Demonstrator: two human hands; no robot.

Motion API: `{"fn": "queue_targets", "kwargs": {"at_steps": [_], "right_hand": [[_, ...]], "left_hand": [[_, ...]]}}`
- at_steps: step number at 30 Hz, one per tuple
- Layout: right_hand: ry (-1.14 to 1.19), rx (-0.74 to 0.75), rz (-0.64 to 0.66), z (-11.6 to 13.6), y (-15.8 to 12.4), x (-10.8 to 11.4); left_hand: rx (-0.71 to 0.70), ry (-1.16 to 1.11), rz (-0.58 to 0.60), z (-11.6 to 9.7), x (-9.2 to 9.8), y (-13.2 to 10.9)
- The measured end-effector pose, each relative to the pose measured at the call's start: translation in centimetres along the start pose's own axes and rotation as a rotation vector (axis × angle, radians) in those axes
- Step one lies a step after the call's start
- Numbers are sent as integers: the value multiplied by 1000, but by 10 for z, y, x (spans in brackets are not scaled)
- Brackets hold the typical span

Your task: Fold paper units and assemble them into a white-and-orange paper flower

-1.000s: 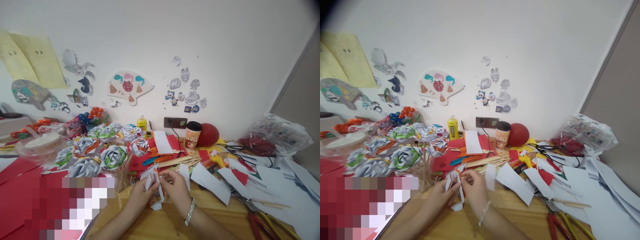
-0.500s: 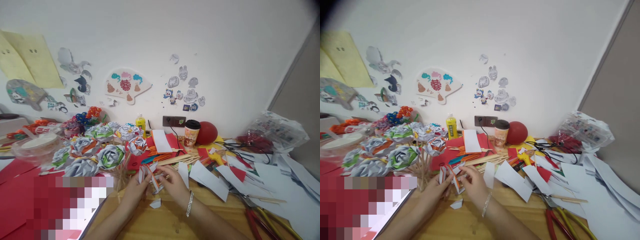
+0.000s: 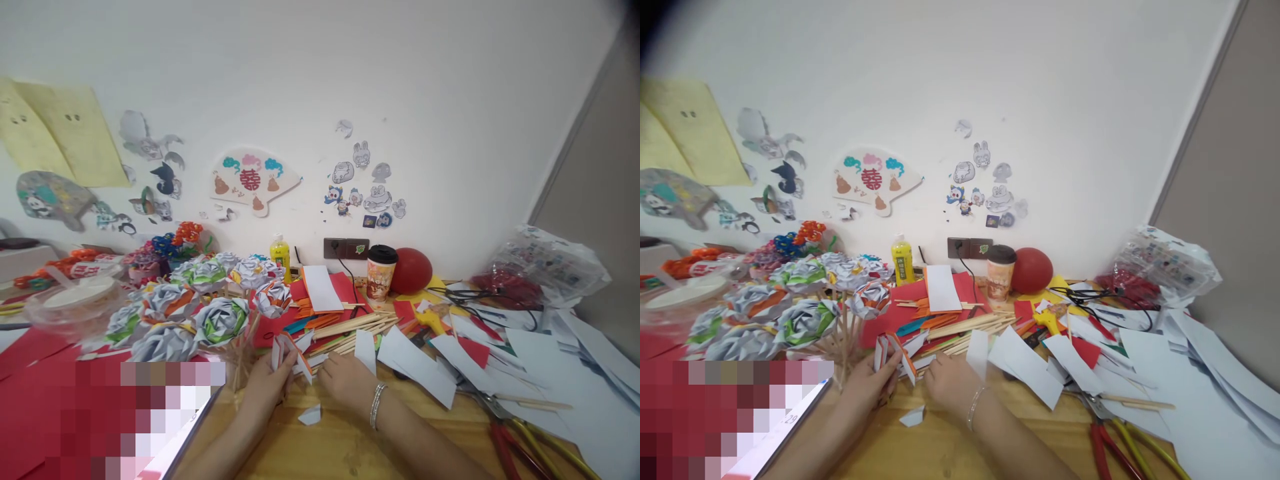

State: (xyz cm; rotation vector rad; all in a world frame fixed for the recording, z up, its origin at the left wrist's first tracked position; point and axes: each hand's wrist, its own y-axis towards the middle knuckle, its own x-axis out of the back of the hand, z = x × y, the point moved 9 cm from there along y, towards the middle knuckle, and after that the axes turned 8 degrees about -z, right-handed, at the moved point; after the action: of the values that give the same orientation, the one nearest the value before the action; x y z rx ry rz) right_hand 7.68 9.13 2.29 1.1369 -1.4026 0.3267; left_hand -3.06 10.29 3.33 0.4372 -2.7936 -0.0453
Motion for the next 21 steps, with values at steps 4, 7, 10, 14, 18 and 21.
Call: {"fn": "queue_targets", "kwargs": {"at_steps": [4,7,10,14,18,21], "right_hand": [[299,-333,-201,-37,-2,24],[714,-573,-394,-57,-7,45],[891,-606,-422,-50,-3,56],[910,-620,-426,-40,-1,59],[899,-610,-450,-37,-1,60],[877,-600,-471,-38,-3,64]], "left_hand": [[-41,-10,-46,-4,5,0],[-96,-9,-23,-10,3,-3],[-92,-26,79,-9,-7,-10],[-79,-51,125,-9,-15,-15],[-99,-36,112,-11,-14,-15],[-107,-21,116,-13,-14,-14]]}}
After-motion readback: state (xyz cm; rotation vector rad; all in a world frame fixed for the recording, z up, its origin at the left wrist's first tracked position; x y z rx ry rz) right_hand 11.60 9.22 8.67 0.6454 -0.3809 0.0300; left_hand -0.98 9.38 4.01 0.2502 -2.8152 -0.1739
